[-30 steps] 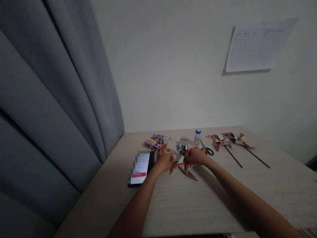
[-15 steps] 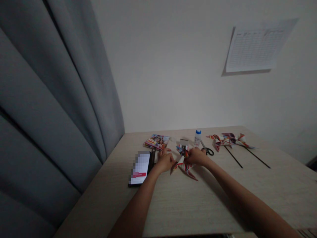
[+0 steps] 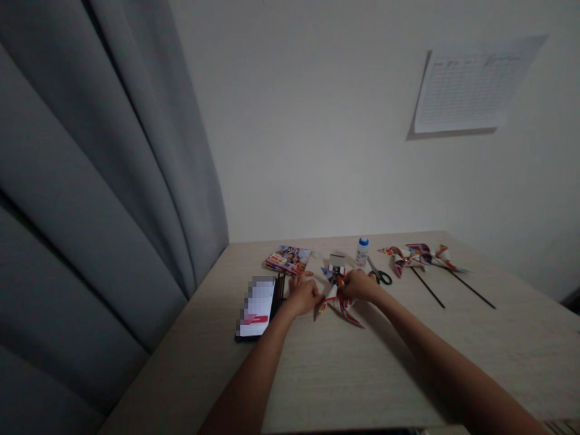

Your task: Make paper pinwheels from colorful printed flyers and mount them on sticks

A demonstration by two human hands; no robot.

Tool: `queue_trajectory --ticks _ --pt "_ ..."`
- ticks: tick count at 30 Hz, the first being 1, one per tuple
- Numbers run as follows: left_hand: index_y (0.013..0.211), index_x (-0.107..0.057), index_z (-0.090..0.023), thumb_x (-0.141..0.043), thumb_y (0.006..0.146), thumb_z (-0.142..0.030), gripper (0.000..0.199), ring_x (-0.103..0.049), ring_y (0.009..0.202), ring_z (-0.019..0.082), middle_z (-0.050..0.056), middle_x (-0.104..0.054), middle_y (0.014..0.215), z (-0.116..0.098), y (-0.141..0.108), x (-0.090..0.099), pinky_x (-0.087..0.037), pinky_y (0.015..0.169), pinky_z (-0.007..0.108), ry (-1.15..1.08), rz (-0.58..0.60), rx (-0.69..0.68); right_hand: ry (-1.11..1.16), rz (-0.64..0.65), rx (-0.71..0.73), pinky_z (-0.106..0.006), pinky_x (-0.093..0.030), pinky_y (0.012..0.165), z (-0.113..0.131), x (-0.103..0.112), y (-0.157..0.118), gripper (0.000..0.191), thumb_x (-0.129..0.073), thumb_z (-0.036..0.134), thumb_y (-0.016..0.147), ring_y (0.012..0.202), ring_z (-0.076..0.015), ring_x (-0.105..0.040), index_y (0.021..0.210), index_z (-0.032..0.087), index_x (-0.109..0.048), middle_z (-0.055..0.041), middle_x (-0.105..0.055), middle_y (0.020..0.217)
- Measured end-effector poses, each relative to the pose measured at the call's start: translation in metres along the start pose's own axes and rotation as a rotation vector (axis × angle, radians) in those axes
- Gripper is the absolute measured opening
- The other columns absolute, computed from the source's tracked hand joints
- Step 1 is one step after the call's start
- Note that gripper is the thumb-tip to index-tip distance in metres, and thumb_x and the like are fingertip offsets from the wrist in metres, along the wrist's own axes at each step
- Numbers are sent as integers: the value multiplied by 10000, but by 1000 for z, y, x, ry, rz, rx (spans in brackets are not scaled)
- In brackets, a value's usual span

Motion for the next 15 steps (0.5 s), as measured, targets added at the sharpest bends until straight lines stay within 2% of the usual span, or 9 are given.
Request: queue_trajectory --ticks 8,15 --pt "815 -676 -179 -749 804 -297 140 -341 1438 316 121 -447 1505 0 -2 0 -252 1180 455 -17 0 7 16 58 -8 -490 -413 980 -7 -1 3 239 -714 393 704 980 -295 -686 840 212 -791 -88 -773 883" --pt "816 -664 -186 -748 806 -309 149 -325 1449 323 113 -432 1526 -3 -3 3 -229 1187 490 -34 22 29 14 69 1 -417 -444 923 -9 -2 6 221 -729 388 697 948 -277 -690 828 224 -797 -66 -774 852"
Point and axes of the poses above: each hand's wrist, its own y-axis towards the middle knuckle, its own x-axis out of the back of the hand, z = x × y, the point moved 1 cm from there along y, towards the middle knuckle
